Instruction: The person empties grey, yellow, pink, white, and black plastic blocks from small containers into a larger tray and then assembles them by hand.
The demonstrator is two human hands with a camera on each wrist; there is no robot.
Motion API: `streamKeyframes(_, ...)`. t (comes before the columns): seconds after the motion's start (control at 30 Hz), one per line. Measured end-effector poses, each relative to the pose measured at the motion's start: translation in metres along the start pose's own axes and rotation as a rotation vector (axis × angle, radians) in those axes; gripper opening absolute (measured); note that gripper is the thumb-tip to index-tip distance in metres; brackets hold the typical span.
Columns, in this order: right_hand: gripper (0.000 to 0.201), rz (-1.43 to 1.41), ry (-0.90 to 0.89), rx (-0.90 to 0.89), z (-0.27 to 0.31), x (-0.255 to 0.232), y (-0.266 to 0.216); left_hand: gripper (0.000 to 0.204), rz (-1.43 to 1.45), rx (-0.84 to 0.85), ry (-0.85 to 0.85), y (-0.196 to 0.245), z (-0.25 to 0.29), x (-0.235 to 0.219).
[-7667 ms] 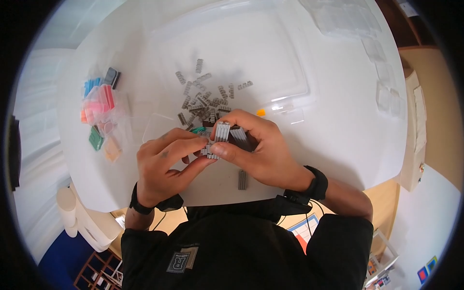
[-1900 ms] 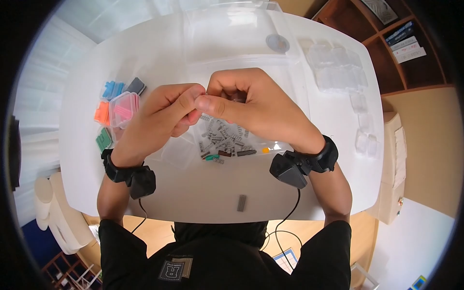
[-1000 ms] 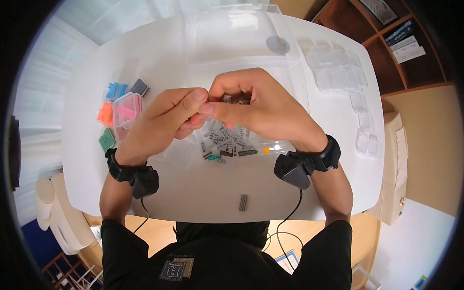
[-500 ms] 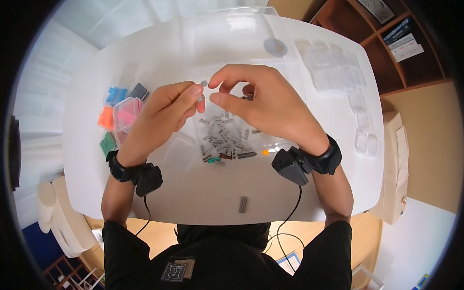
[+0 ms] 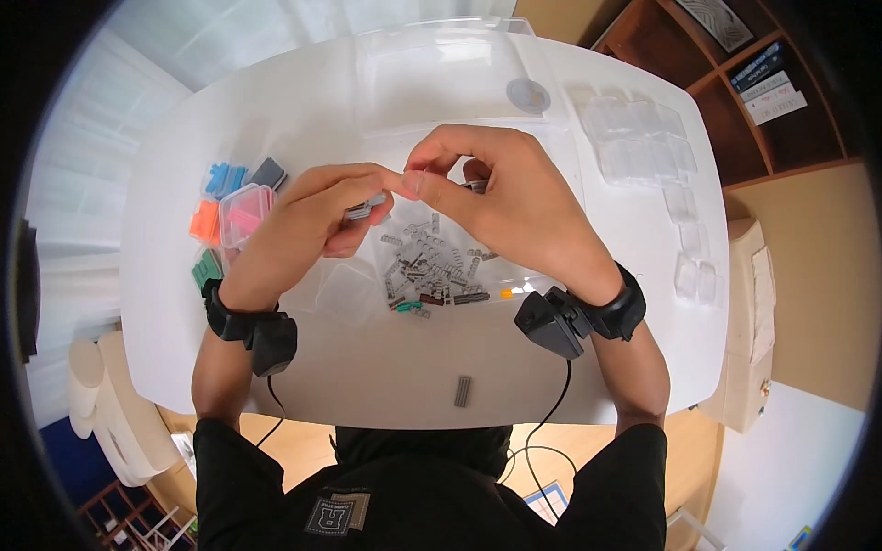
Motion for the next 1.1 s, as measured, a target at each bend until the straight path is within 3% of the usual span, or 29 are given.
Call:
streamKeyframes(0.1,0.011,0.0,0.011,-0.003,0.0,0.0,0.0,0.028,0.055,0.112,-0.054,0.001,-0.002,-0.001)
streamKeyframes(0.17,0.011,0.009,0.001,-0.011,0.001,0.001,0.0,0.023,-0.161,0.165,-0.117,0.006,-0.001,0.008)
streamKeyframes(0.4,0.01,-0.057,-0.045,0.031,0.003,0.006,0.008,0.019,-0.07,0.195,-0.046,0.008,0.001,0.006)
streamKeyframes(0.5,0.012,-0.05,-0.087,-0.039,0.003,0.012,-0.001,0.011,-0.048,0.255,-0.056,0.01,0.003,0.005)
streamKeyframes(0.57,0.016,0.098,-0.081,-0.059,0.001,0.009,-0.005,0.01,-0.039,0.305,-0.054,0.015,0.005,0.005)
streamKeyframes(0.8,0.014,0.252,-0.043,-0.142,0.004,0.009,-0.016,0.006,-0.074,0.319,-0.037,0.015,0.007,0.008)
streamKeyframes(0.97,0.011,0.269,0.021,-0.335,0.005,0.008,-0.031,0.007,-0.064,0.309,-0.047,0.014,0.004,0.008)
streamKeyframes(1.1,0.011,0.306,0.022,-0.384,0.005,0.006,-0.035,0.008,-0.081,0.294,-0.054,0.014,0.004,0.004)
Point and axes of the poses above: each hand's wrist, its own z-axis away from the middle knuckle, its own x-axis out of the palm, y = z × x, the point moved 9 cm from there along -z, towards the middle knuckle, and after that the axes turned 10 degrees about -x, right-handed, at the moved point
